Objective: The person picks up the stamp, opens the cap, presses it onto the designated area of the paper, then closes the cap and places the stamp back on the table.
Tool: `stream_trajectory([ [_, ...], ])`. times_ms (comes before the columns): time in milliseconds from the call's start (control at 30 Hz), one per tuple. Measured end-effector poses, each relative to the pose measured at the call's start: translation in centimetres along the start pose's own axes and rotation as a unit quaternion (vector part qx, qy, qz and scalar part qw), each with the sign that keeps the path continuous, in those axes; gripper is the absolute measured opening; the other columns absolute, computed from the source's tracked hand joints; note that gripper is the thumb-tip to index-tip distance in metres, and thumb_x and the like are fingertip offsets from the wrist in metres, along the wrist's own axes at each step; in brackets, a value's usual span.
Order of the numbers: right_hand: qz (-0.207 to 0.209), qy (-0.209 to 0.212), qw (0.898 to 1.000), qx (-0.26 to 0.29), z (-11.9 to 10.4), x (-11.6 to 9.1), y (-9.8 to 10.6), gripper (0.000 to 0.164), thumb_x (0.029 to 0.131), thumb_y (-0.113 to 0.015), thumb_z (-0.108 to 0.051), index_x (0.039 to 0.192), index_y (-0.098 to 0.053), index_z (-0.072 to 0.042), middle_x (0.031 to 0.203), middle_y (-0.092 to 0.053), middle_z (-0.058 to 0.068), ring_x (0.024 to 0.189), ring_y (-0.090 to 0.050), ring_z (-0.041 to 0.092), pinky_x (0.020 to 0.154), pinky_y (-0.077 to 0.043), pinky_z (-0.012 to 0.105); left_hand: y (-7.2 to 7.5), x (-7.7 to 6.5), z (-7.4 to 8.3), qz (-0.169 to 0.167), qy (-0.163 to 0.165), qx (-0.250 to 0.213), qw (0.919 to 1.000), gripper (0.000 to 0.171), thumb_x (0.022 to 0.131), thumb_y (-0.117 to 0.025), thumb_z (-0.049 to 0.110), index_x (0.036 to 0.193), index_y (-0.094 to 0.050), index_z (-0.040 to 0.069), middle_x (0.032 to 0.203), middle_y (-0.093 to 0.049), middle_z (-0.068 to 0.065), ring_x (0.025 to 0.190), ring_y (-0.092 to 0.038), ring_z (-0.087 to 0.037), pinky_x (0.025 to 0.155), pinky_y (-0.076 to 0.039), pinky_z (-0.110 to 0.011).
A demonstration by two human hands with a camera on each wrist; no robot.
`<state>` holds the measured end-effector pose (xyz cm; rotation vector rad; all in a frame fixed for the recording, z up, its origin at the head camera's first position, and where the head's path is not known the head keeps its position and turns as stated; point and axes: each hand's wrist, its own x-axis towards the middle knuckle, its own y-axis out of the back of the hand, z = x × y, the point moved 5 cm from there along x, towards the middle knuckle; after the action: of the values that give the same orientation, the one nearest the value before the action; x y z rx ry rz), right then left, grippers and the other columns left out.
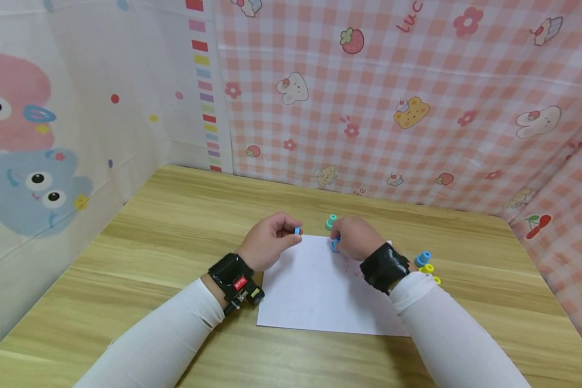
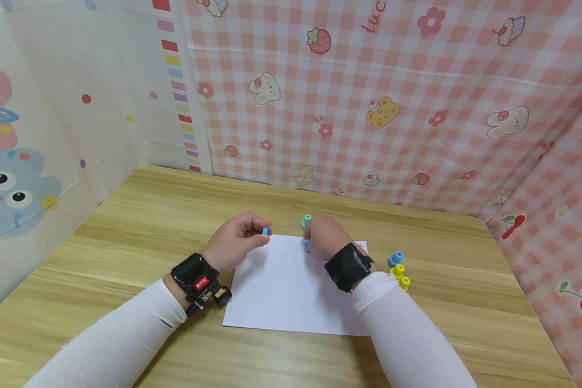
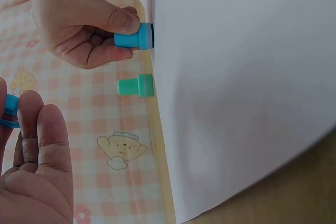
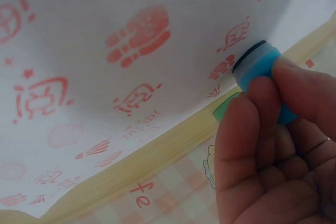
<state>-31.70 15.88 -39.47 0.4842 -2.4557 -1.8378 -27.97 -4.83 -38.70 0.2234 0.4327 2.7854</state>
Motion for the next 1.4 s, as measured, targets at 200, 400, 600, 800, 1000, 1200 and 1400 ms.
stream_trajectory([
  [200, -0.003, -0.005, 1.0, 0.006, 0.1, 0.0, 0.0, 0.015, 0.094, -0.075, -0.005, 0.108, -0.08, -0.007, 0.106, -0.075, 0.007, 0.094, -0.064, 0.023, 0.096, -0.058, 0.045, 0.0, 0.0, 0.1, -0.002, 0.001, 0.0, 1.0, 0.021, 0.101, -0.07, 0.011, 0.121, -0.069, 0.004, 0.113, -0.073, -0.007, 0.098, -0.065, -0.018, 0.086, -0.055, -0.031],
  [400, -0.003, -0.008, 1.0, 0.01, 0.1, 0.0, 0.0, 0.013, 0.095, -0.075, -0.005, 0.107, -0.08, -0.007, 0.105, -0.074, 0.007, 0.094, -0.063, 0.024, 0.095, -0.058, 0.044, -0.1, 0.0, 0.0, 0.001, 0.0, 0.001, 1.0, 0.022, 0.101, -0.07, 0.01, 0.122, -0.069, 0.004, 0.114, -0.072, -0.006, 0.098, -0.065, -0.019, 0.086, -0.055, -0.031],
  [600, 0.003, -0.008, 0.999, 0.049, 0.7, -0.6, 0.9, 0.014, 0.097, -0.074, -0.014, 0.109, -0.078, -0.008, 0.107, -0.074, 0.008, 0.095, -0.064, 0.023, 0.088, -0.058, 0.04, 0.0, 0.1, -0.1, 0.0, -0.007, 0.001, 1.0, 0.02, 0.1, -0.07, 0.007, 0.12, -0.07, 0.005, 0.115, -0.072, -0.009, 0.098, -0.065, -0.018, 0.085, -0.054, -0.028],
  [800, 0.067, -0.025, 0.979, 0.191, 2.4, -1.9, 2.6, 0.022, 0.099, -0.072, -0.019, 0.116, -0.073, -0.005, 0.104, -0.071, 0.011, 0.091, -0.062, 0.024, 0.074, -0.053, 0.031, -0.2, 0.2, -0.4, -0.009, -0.005, -0.006, 0.9999, 0.022, 0.101, -0.07, 0.011, 0.122, -0.069, 0.005, 0.127, -0.071, -0.012, 0.102, -0.068, -0.018, 0.088, -0.056, -0.029],
  [1000, 0.076, -0.021, 0.955, 0.287, 1.8, -3.0, 2.7, 0.021, 0.097, -0.075, -0.017, 0.112, -0.073, -0.003, 0.102, -0.076, 0.012, 0.083, -0.069, 0.02, 0.08, -0.061, 0.039, -0.5, 0.0, -0.2, -0.026, -0.004, -0.015, 0.9995, 0.022, 0.1, -0.071, 0.012, 0.121, -0.07, 0.006, 0.123, -0.072, -0.015, 0.099, -0.072, -0.016, 0.09, -0.06, -0.033],
  [1200, 0.063, -0.007, 0.928, 0.368, 0.4, -3.8, 2.0, 0.02, 0.095, -0.078, -0.016, 0.107, -0.075, 0.0, 0.093, -0.076, 0.01, 0.079, -0.071, 0.022, 0.083, -0.063, 0.043, -0.9, -0.1, 0.0, -0.048, -0.004, -0.023, 0.9986, 0.031, 0.1, -0.072, 0.014, 0.129, -0.068, 0.004, 0.114, -0.072, -0.01, 0.095, -0.075, -0.016, 0.09, -0.062, -0.034],
  [1400, 0.037, 0.011, 0.917, 0.396, -1.3, -4.5, 1.3, 0.02, 0.095, -0.079, -0.017, 0.105, -0.075, 0.0, 0.093, -0.074, 0.01, 0.081, -0.072, 0.02, 0.081, -0.064, 0.036, -1.2, -0.3, 0.3, -0.058, 0.005, -0.03, 0.9978, 0.027, 0.101, -0.072, 0.017, 0.125, -0.07, 0.007, 0.118, -0.073, -0.009, 0.103, -0.076, -0.024, 0.095, -0.061, -0.038],
])
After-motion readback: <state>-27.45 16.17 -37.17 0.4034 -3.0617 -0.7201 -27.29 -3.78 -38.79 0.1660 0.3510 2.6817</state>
